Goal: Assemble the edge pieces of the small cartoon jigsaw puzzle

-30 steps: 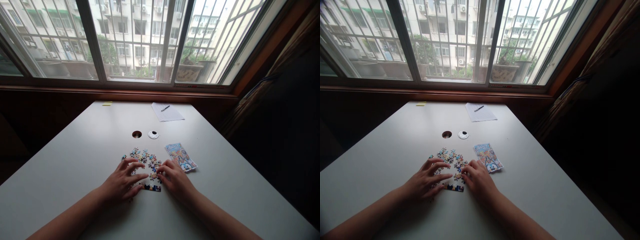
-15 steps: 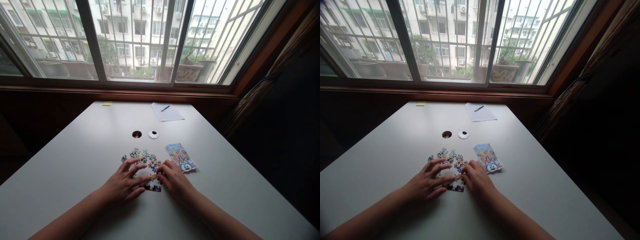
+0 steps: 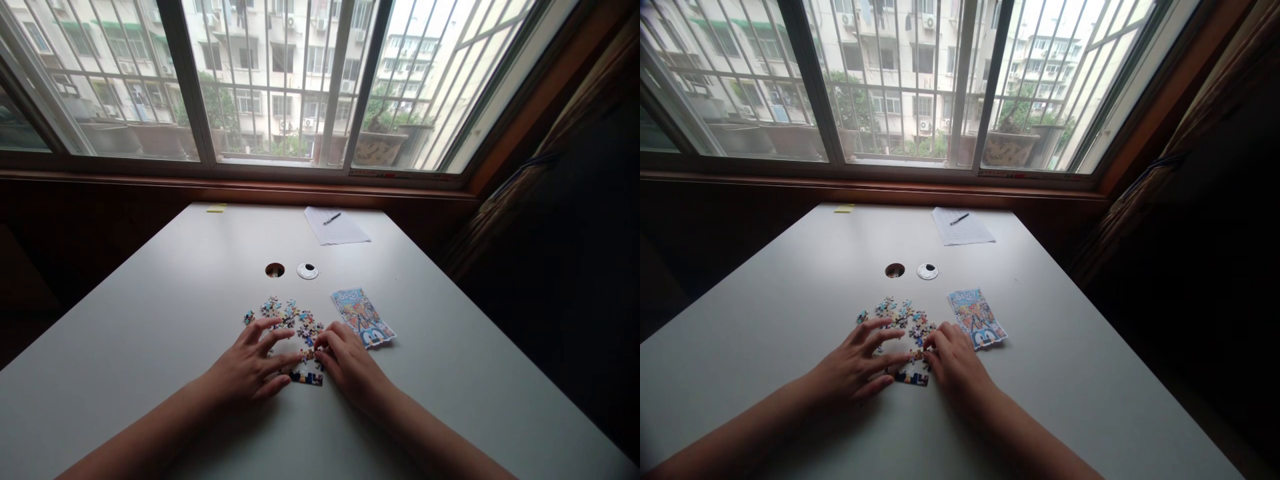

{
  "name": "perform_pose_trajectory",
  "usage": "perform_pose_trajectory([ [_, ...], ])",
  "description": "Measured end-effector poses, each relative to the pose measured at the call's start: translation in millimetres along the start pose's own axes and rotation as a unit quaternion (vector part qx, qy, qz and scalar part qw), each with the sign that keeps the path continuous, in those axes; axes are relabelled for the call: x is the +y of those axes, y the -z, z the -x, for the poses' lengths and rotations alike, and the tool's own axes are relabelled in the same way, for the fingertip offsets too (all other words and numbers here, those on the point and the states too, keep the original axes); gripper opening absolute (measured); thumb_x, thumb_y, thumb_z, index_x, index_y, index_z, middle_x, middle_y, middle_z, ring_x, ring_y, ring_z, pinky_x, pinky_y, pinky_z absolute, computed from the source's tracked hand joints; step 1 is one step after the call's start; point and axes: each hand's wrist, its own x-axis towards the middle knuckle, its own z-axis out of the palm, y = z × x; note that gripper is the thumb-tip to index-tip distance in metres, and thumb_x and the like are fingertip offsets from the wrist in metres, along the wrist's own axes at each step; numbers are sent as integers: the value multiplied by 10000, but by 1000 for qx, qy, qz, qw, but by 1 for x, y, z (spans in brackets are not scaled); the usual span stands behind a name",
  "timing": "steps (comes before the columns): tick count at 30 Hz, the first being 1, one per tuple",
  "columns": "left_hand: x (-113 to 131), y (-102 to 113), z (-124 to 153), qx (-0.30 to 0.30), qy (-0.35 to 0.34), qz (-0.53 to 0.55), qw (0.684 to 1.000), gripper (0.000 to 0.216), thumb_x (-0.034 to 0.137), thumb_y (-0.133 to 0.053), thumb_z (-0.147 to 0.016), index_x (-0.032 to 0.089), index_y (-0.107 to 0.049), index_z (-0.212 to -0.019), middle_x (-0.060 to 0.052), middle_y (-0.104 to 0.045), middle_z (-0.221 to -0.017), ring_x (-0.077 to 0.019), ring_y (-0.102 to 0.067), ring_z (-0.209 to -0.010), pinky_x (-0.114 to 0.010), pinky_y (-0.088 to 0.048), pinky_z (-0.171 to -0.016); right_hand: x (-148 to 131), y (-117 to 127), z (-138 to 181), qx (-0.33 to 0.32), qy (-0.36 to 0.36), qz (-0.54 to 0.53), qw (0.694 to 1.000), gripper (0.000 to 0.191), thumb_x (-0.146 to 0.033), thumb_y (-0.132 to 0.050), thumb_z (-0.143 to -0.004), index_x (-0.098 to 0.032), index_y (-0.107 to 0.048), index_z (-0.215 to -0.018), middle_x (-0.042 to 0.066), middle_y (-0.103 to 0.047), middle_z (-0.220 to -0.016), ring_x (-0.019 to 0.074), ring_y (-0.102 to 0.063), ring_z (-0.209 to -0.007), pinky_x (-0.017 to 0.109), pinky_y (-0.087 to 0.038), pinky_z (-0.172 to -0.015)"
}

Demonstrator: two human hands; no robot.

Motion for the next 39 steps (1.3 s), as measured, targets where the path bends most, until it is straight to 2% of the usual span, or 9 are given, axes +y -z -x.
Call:
perform_pose_trajectory([
  [4, -1, 0, 0, 6, 20, 0, 1000, 463, 319, -614, -928, 398, -557, -1381, -27, -498, -1445, -346, -313, -1415, -553, -361, -1157, 2, -1, 1, 18, 4, 8, 1000, 94, -166, -598, -930, -224, -620, -1001, 69, -606, -1035, 243, -580, -998, 406, -481, -908],
  [9, -1, -1, 1, 10, 44, 11, 999, 410, 287, -580, -949, 371, -585, -1349, -25, -482, -1457, -332, -315, -1414, -536, -369, -1157, 2, 3, 1, 42, 4, 31, 999, 83, -165, -574, -932, -216, -627, -971, 69, -610, -1005, 246, -584, -963, 509, -413, -1026],
  [14, -3, -1, 1, 39, 68, 27, 997, 366, 261, -571, -950, 343, -613, -1305, -36, -510, -1424, -320, -339, -1385, -517, -374, -1150, 3, 6, 2, 71, 6, 25, 997, 143, -151, -524, -936, -227, -622, -1007, 73, -610, -1014, 247, -590, -982, 466, -464, -973],
  [18, -9, 0, 0, 86, 120, 59, 987, 287, 223, -545, -952, 305, -661, -1201, -54, -562, -1337, -300, -390, -1336, -483, -415, -1097, 3, 7, 1, 86, 4, 56, 995, 247, -132, -516, -928, -238, -630, -1120, 91, -610, -1090, 272, -561, -1029, 470, -478, -945],
  [24, -26, 2, 3, 173, 240, 133, 946, 225, 237, -489, -953, 242, -698, -1035, -66, -633, -1161, -269, -518, -1164, -475, -441, -1029, -1, 8, 1, 82, 32, 86, 992, 365, -150, -512, -947, -265, -596, -1283, 95, -608, -1251, 299, -498, -1176, 500, -459, -1022],
  [29, -40, 5, 4, 197, 336, 236, 890, 256, 240, -496, -886, 230, -700, -1040, -63, -630, -1124, -261, -569, -1119, -462, -472, -1018, 0, 6, 1, 69, 47, 98, 992, 349, -162, -502, -962, -270, -605, -1277, 80, -614, -1290, 316, -450, -1266, 532, -441, -1060],
  [33, -51, 9, 4, 209, 358, 335, 846, 273, 280, -500, -856, 214, -711, -1016, -73, -614, -1154, -257, -597, -1133, -439, -492, -1040, 2, 7, 1, 61, 42, 102, 992, 333, -167, -512, -960, -279, -618, -1254, 72, -620, -1280, 324, -452, -1270, 536, -445, -1059],
  [39, -81, 24, 10, 186, 379, 339, 841, 274, 352, -563, -816, 202, -726, -978, -83, -636, -1158, -301, -596, -1159, -468, -506, -1026, 0, 8, 1, 62, 37, 107, 992, 327, -156, -529, -944, -267, -621, -1238, 83, -624, -1256, 315, -471, -1257, 529, -436, -1074],
])
